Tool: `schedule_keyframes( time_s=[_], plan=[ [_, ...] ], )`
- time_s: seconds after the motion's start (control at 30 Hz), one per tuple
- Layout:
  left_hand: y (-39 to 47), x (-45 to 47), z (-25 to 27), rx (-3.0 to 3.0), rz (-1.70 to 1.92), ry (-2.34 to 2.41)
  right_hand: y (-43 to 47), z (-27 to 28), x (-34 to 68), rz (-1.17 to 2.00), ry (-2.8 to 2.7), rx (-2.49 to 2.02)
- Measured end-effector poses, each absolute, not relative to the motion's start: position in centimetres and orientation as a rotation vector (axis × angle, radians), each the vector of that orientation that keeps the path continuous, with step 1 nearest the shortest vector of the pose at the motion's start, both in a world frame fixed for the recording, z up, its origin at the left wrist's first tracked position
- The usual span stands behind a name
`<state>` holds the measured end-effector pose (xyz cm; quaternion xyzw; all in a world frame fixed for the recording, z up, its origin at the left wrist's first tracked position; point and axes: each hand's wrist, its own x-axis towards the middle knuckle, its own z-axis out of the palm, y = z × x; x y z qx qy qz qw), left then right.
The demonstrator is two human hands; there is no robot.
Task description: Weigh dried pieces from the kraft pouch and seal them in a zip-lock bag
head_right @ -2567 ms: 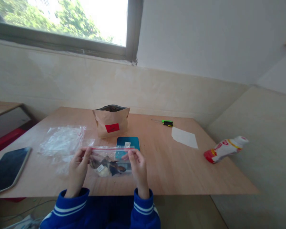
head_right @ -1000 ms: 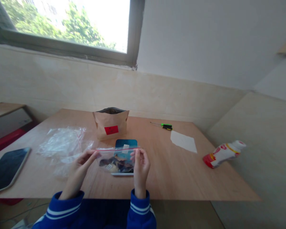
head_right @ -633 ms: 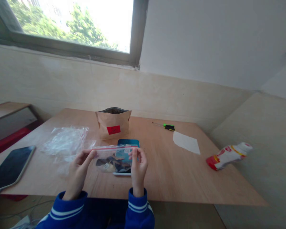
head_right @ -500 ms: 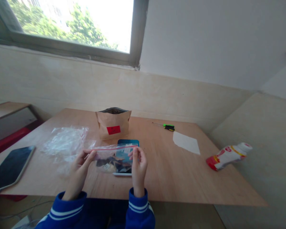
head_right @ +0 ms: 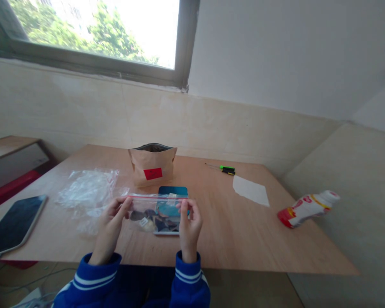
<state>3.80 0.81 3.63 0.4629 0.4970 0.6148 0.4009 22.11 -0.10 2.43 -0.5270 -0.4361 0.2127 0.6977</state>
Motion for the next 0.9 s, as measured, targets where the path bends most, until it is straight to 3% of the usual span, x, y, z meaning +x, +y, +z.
schedule_keyframes(
  time_s=[0.27, 0.57, 0.9],
  plan=[
    [1.5, 5.0, 3.6, 1.143, 1.591, 1.255, 0.1, 2.1, 21.8, 0.513, -0.913, -1.156],
    [1.1, 5.0, 3.7, 1.077, 1.667, 1.187, -0.1, 1.6, 21.7, 0.761, -1.082, -1.145],
    [1.2, 3.7, 3.2, 1.295, 1.564, 1.146, -0.2, 1.9, 21.7, 0.705, -1.002, -1.183]
  ],
)
